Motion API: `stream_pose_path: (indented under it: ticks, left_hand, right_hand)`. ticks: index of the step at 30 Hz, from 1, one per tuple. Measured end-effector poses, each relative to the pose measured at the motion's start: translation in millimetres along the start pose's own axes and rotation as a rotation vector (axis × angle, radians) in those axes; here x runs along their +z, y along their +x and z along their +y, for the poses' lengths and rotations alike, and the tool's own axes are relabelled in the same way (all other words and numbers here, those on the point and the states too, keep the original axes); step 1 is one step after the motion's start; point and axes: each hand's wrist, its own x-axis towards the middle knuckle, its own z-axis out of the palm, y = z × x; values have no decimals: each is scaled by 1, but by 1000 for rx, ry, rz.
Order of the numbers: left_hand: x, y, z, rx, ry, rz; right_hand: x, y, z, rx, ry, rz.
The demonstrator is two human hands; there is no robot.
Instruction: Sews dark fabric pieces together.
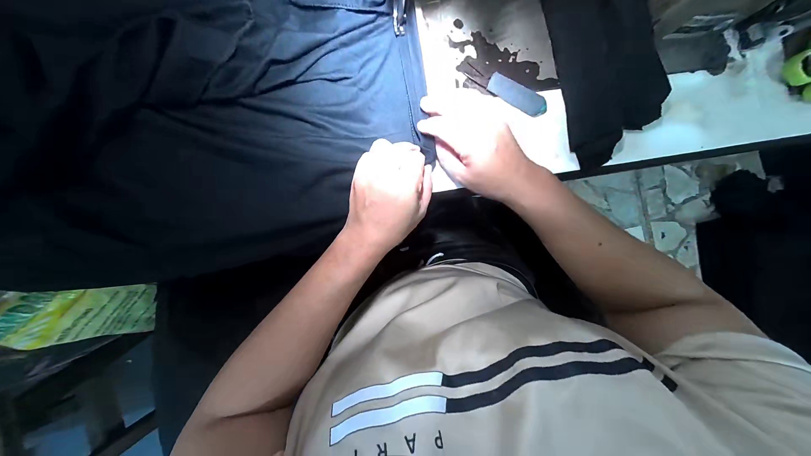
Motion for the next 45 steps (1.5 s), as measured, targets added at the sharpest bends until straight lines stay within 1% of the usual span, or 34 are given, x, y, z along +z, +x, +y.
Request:
stream_pose_path:
  ticks: [3,7,10,12,14,17,19,20,22,24,26,34,37,39,41,42,44,45]
  left_hand:
    - [0,1,0,6,4,10]
    - [-2,0,1,-12,-9,-2]
    - [-6,-2,1,-16,-41,-35]
    - [-12,0,-2,-24,-73,-89]
    - [-20,9,-10,-20,-81,-142]
    - [-27,33,-29,21,-14,-180]
    - [-27,50,-43,92,-8,-202]
    - [-24,59,-50,143,-11,-236]
    - [-17,73,-60,190,14,-386]
    - [-9,78,-69,183,77,-507]
    - [-8,79,-74,173,114,-554]
    - [-16,78,-83,233,107,-556]
    - [-14,79,-81,198,137,-611]
    - [-13,78,-81,189,134,-599]
    - [-11,76,-83,213,122,-543]
    - [-10,73,-85,243,96,-477]
    - [-7,69,-91,317,18,-293]
    - [-6,68,-92,337,-7,-244]
  right_hand:
    - [1,-11,-11,-64,26,46]
    - [3,-11,-11,-104,-10,59]
    - [0,-12,-12,-113,-34,36]
    - [-1,-12,-13,-117,-31,33]
    - [-2,-12,-14,-140,-34,36]
    - [-4,-10,-14,-191,-52,26]
    - [-6,-8,-15,-211,-63,-5]
    - [-8,-7,-16,-218,-70,-19]
    - [-10,-7,-17,-224,-68,-30]
    - [-11,-7,-19,-212,-76,-56]
    - [-11,-6,-21,-200,-79,-62]
    - [-12,0,-25,-215,-70,-108]
    - [-13,-2,-24,-202,-60,-100]
    - [-13,-3,-23,-198,-56,-102]
    - [-12,-2,-23,-202,-64,-102]
    - [-12,-2,-23,-201,-65,-98]
    - [-12,-2,-25,-193,-74,-102]
    - [-12,-2,-25,-188,-80,-103]
